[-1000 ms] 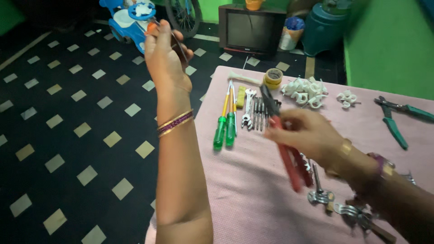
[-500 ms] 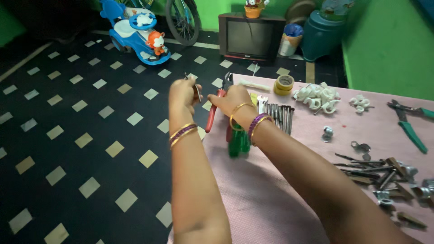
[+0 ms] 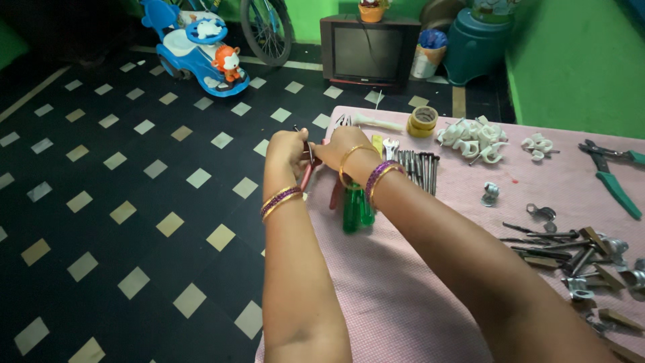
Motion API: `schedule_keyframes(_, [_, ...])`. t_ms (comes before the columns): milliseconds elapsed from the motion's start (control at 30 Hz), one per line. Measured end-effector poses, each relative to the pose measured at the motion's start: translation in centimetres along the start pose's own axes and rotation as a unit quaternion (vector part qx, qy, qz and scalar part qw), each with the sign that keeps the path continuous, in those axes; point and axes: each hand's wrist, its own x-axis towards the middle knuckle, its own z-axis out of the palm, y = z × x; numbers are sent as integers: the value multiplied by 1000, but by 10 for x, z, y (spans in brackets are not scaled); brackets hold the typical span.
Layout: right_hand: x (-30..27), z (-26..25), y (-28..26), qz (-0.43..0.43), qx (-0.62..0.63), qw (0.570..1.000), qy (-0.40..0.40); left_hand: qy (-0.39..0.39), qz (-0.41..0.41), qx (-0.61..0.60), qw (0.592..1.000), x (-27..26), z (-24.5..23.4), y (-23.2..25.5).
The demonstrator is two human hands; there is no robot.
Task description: The person assembles small electrical components on a table, attaching metal clips to wooden pieces and using pliers to bend and secure metal rods. The person organizes the assembled parts into neat piles.
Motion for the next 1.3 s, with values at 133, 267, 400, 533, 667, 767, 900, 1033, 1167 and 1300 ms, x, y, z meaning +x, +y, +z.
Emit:
schedule_keyframes(133, [-9,-12,-8,-11,-25,999,-26,15,21,51,998,-15,5,10])
schedule_keyframes(267, [-15,-13,-9,1,22,999,37,-2,13,74,997,-9,8,10])
schedule_keyframes(400, [-13,-12,-5,-8,26,999,36,-11,0,96,995,4,5,-2])
schedule_keyframes(533, [-10,-23,-2,-25,28,998,49,-24,-12,72,997,8,3,-6])
schedule_keyframes(667, [-17,-50,0,-83,25,993,86,-21,11,160,987,-9,9,5])
schedule_keyframes(767, [-37,-81,15,-127,40,987,93,62,50,302,950,-29,16,31])
schedule_keyframes(900, [-72,-126,49,-158,41,981,104,33,206,245,947,-65,37,50])
schedule_keyframes(1033, [-114,-151,97,-145,38,985,88,-38,321,291,901,-84,93,39])
schedule_keyframes(1167, [-160,-160,151,-39,25,999,18,-103,318,361,870,-99,154,-5])
schedule_keyframes(1300, [-208,-167,211,11,28,999,15,-84,336,392,852,-102,180,-41])
